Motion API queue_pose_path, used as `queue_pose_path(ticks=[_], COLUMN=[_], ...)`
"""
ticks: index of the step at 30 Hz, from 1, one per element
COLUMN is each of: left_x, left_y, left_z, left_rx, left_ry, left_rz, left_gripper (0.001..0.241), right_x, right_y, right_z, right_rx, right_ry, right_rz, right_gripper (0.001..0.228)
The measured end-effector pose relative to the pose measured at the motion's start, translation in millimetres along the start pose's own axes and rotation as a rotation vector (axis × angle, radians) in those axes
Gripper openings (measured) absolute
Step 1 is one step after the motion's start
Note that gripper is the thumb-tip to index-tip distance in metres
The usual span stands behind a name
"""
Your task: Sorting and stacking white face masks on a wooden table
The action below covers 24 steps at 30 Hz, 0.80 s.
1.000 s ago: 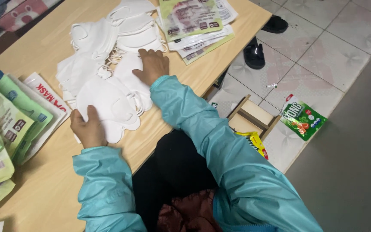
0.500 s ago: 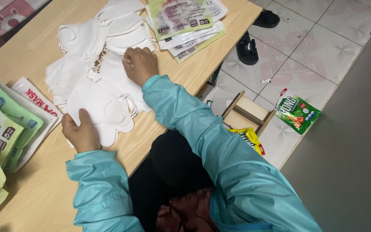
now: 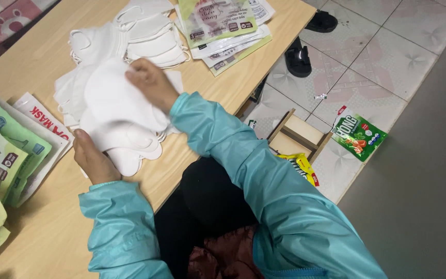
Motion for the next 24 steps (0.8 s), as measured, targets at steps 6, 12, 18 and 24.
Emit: queue_pose_path(ticks=[6,12,18,24], left_x=[12,16,28,24], left_y=[8,12,20,17], left_z=[-41,-49,-76,-64], left_rx=[0.094,0.085,0.092,0.081], left_ry=[-0.109,-0.107,-0.072,-0.058], left_rz=[-0.025,0.024,0.029,0.032], left_gripper=[0.018,0.018,0.018,0.019], right_x=[-15,10,10,10], right_y=[-36,17,30,29], right_z=[-38,-49,-70,-78], right_rx=[-0.252,-0.981,-1.383,-1.343], right_ry=[-0.067,0.078,-0.337,-0.342], right_rz=[-0.278,-0.178,-0.428,-0.448], right_gripper=[0.019,0.024,0.062,0.056])
Point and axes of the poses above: each hand's wrist, its own x-axis towards the middle knuckle, its own y-axis out of the back of the hand, z = x × y, the point moved 6 cm from there along x, towards the middle knuckle, and after that the axes turned 8 degrees about y, right-handed, at the moved point
